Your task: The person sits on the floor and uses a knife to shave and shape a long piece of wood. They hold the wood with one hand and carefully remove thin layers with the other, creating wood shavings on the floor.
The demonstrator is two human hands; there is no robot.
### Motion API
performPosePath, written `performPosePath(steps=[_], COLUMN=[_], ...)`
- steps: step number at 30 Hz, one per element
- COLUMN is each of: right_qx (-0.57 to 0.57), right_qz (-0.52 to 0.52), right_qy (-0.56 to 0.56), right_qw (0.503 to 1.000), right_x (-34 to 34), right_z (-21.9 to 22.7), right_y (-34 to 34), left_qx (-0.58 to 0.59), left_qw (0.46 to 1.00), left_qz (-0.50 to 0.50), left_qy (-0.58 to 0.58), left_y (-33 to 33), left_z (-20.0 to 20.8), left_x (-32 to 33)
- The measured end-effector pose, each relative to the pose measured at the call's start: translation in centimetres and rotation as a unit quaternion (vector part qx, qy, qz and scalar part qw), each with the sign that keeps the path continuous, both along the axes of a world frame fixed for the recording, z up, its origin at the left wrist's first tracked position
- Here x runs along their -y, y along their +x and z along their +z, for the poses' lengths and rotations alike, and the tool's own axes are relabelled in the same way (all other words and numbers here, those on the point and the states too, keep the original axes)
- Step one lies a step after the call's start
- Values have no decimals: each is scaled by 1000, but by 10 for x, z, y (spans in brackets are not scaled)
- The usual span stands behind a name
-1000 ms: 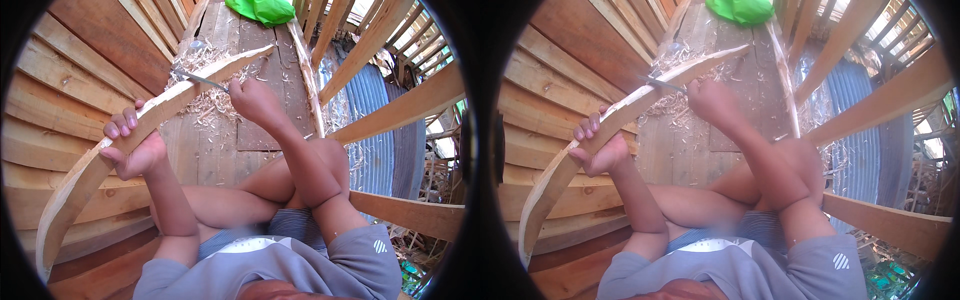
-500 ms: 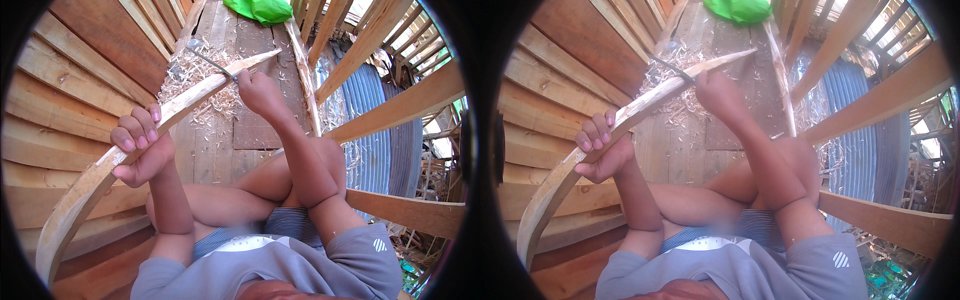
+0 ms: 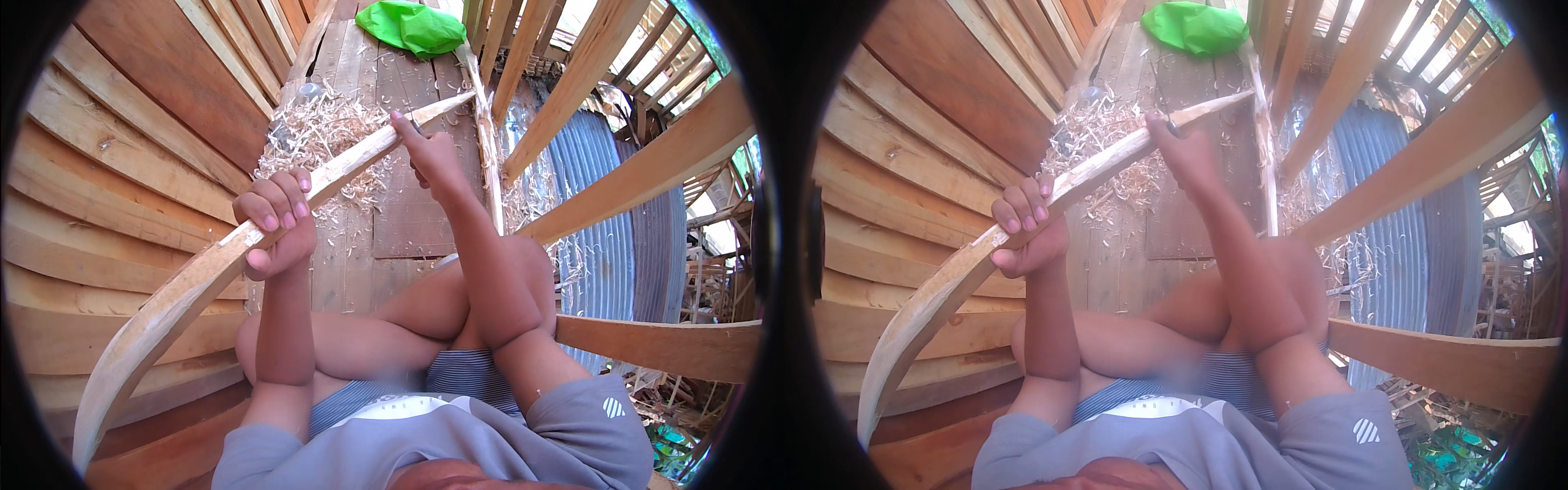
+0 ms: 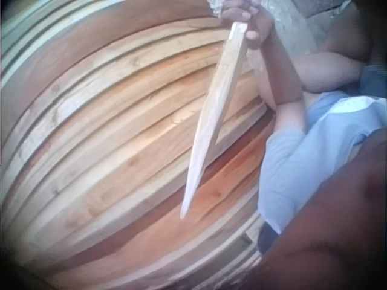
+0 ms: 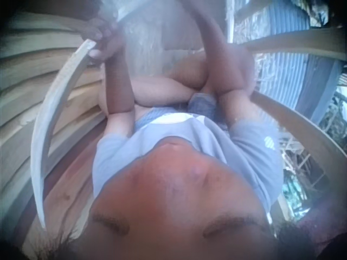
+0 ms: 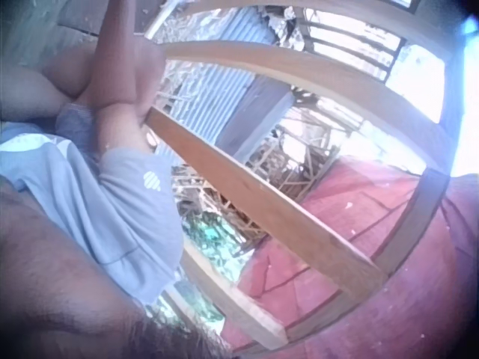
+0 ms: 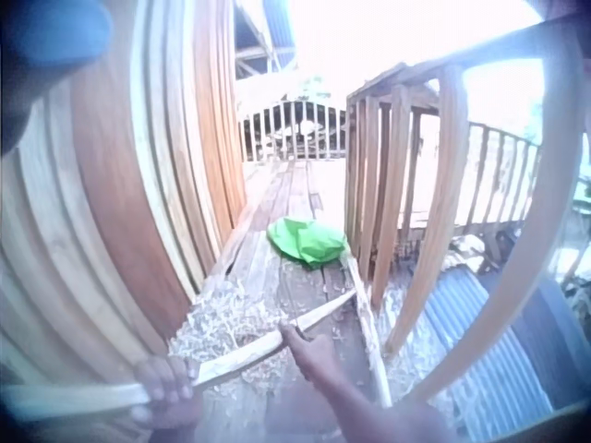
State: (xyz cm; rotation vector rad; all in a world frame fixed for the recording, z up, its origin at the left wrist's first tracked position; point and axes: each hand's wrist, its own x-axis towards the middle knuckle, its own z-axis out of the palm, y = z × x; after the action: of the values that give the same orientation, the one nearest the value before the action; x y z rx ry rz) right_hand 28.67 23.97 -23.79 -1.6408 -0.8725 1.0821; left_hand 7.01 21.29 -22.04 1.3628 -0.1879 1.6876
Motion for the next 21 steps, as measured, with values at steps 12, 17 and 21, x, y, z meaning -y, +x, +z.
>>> performPosePath(steps=[12,17,21], right_qx=[-146,-217,-254], right_qz=[-78,-93,-19], right_qy=[18,-23,-124], right_qw=[986,971,959], right_x=[-38,-41,-30], right_z=[-42,-37,-30], right_y=[12,19,7], left_qx=[54,126,-15], left_qw=[934,971,997], left_qz=[301,132,66], left_qy=[-184,-157,-48], left_y=[14,-7,-7], left_z=[16,3,11], left_x=[14,15,14])
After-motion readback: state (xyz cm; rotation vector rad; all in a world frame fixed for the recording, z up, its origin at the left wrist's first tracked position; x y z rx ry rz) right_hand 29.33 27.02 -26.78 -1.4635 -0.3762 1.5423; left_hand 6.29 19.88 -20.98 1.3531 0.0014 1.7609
